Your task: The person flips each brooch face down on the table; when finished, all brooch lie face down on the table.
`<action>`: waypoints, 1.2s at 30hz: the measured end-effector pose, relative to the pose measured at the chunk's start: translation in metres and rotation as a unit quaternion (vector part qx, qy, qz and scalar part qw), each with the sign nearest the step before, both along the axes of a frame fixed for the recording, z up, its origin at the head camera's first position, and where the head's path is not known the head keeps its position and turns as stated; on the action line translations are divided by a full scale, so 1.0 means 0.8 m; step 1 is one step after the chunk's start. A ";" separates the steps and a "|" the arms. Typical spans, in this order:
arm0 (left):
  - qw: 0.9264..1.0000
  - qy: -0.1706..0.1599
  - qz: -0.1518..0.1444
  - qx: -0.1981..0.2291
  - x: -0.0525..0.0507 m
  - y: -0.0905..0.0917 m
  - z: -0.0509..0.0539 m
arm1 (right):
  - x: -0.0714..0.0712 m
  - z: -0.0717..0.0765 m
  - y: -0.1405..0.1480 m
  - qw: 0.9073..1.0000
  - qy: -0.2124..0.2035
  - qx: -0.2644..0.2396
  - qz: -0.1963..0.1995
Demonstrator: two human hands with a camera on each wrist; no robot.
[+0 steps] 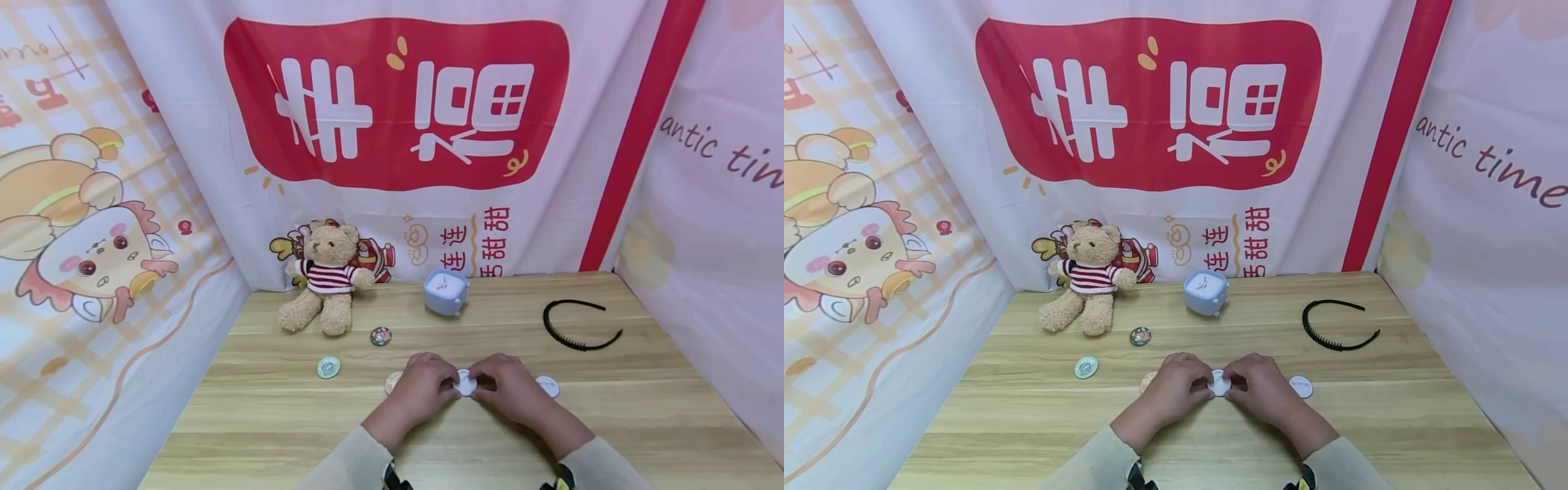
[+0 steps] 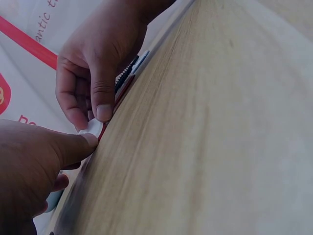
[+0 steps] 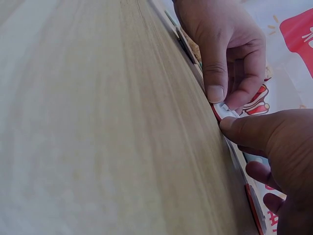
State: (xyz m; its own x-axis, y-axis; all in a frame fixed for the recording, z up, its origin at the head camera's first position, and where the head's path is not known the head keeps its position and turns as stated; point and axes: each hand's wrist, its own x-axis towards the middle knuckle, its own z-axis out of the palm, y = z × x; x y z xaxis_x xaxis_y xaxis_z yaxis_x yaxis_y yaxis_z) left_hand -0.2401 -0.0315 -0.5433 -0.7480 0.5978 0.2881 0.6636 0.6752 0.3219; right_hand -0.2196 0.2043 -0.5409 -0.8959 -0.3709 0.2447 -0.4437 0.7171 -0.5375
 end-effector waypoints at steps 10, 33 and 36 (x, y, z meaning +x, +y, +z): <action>0.999 -0.038 0.017 0.010 -0.001 0.001 -0.003 | -0.003 -0.002 0.002 1.000 0.005 0.006 0.009; 0.997 -0.069 0.002 0.028 0.004 -0.028 0.009 | -0.002 -0.002 0.001 0.999 -0.030 0.014 0.003; 0.996 -0.082 0.002 0.033 0.004 -0.055 0.013 | -0.003 -0.001 0.001 0.999 -0.036 0.016 -0.001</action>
State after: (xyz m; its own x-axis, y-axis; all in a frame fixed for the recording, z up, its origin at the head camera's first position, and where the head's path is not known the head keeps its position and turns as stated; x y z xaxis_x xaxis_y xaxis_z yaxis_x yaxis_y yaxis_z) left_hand -0.2370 -0.0754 -0.5329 -0.7906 0.5788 0.1998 0.5958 0.6520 0.4690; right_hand -0.2223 0.2049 -0.5415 -0.9119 -0.3749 0.1670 -0.4021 0.7352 -0.5456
